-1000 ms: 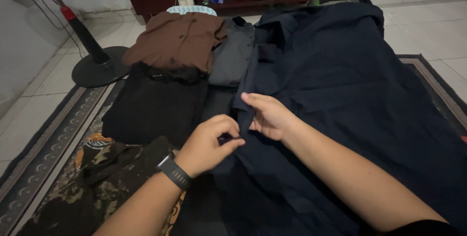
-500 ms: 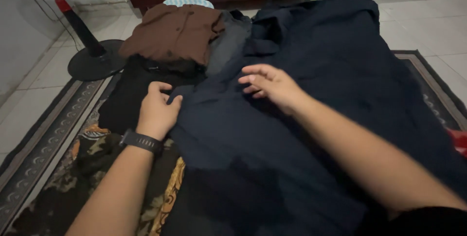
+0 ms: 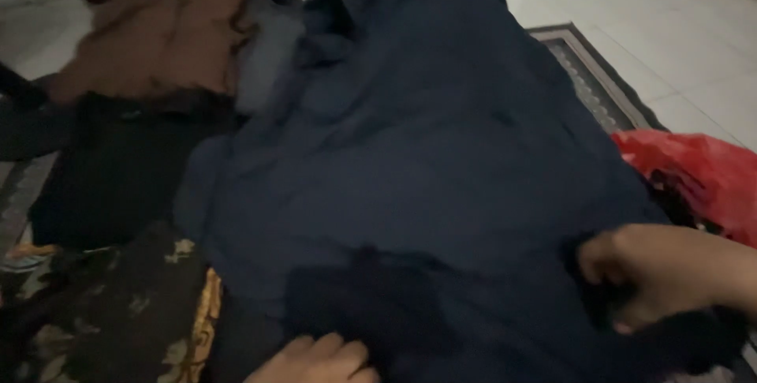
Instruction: The person is folding a camouflage-patterned cloth and a blue shirt on a mattress.
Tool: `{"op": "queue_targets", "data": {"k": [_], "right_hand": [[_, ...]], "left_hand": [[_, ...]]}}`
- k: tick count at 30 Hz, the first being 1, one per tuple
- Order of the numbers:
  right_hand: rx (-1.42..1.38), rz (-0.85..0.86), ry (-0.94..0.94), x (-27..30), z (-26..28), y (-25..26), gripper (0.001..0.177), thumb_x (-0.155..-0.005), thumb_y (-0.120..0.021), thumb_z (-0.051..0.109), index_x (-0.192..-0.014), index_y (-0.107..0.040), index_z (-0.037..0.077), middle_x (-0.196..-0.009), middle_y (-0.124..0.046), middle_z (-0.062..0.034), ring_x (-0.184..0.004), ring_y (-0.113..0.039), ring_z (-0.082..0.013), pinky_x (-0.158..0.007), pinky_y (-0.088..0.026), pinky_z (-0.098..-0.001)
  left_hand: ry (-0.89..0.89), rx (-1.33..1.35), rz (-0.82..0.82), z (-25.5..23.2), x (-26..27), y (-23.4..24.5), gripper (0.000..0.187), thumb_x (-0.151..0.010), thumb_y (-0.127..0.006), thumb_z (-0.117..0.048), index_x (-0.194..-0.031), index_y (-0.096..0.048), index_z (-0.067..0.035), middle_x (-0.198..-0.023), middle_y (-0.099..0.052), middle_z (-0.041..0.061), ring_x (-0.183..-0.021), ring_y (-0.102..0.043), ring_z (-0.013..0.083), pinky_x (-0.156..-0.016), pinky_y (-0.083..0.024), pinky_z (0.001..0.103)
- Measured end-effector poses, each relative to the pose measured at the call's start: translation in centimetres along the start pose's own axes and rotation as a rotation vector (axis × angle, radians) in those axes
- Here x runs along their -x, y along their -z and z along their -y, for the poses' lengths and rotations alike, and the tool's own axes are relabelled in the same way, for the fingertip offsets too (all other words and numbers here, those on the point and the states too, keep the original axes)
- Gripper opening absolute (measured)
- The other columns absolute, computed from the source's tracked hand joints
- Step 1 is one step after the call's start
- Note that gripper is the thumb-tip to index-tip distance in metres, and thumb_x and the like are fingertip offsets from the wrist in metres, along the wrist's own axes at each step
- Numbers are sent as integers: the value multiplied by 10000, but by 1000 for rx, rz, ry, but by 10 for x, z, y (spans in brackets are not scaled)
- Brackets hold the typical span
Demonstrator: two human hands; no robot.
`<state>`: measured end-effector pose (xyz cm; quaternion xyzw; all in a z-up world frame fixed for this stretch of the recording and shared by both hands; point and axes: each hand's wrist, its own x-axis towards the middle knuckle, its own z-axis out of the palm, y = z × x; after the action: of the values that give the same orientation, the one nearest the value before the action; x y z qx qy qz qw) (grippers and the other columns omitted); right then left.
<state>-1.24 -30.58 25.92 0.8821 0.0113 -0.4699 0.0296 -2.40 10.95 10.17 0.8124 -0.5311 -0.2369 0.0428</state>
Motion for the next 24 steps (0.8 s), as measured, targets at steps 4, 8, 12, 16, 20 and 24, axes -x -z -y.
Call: {"op": "queue_targets", "data": {"k": [4, 8, 12, 16, 20, 24], "right_hand": [[-76, 41, -58, 3, -31, -47, 696, -640, -996, 349, -1210, -615, 233, -1241, -630, 38, -1210, -583, -142, -1029, -525, -311], [-89, -170, 58, 2, -24, -95, 889, -591, -1064, 425, -1316, -571, 271, -1394, -497, 70, -1375, -445, -152, -1128, -435, -347], [-101, -238, 226, 7, 0, -94, 653, -696, -921, 333, -1271, -627, 236, -1415, -503, 74, -1357, -459, -149, -1085, -454, -324], [-24, -201, 130, -17, -33, -104, 501, -827, -742, 170, -1306, -631, 267, -1387, -627, 86, -1317, -586, -110, -1086, -502, -258], [-31, -303, 84, -44, -71, -81, 516, -852, -715, 160, -1351, -618, 253, -1322, -682, 48, -1236, -668, -118, -1049, -536, -256], [-89, -515, 138, -78, -198, -76, 497, -848, -725, 150, -1336, -635, 176, -1225, -709, -20, -1121, -701, -161, -963, -565, -287]], "left_hand": [[-237, -60, -439, 36, 6, -65, 170, -1001, -561, -274, -955, -667, -150, -1031, -674, 119, -903, -663, 297, -814, -560, 428], [-367, 237, -369, 86, 17, -80, 183, -1040, -647, -287, -905, -629, -166, -1228, -742, 69, -1172, -719, 271, -1028, -535, 434], [-505, 1085, -643, 79, 71, -48, 121, -1080, -552, -105, -1115, -478, -15, -1281, -649, 259, -1286, -585, 399, -1145, -421, 568], [-347, 1289, -644, 70, 92, -74, 141, -1048, -552, -141, -1075, -537, -4, -1147, -693, 233, -1054, -711, 314, -992, -550, 523], [-165, 1159, -244, 63, 94, -103, 191, -1124, -554, -216, -1119, -593, -29, -1093, -709, 102, -968, -664, 173, -969, -553, 371], [275, 1029, -26, 11, 101, -6, 200, -1085, -500, -317, -1192, -613, -191, -863, -589, -17, -729, -550, 102, -767, -504, 274]]}}
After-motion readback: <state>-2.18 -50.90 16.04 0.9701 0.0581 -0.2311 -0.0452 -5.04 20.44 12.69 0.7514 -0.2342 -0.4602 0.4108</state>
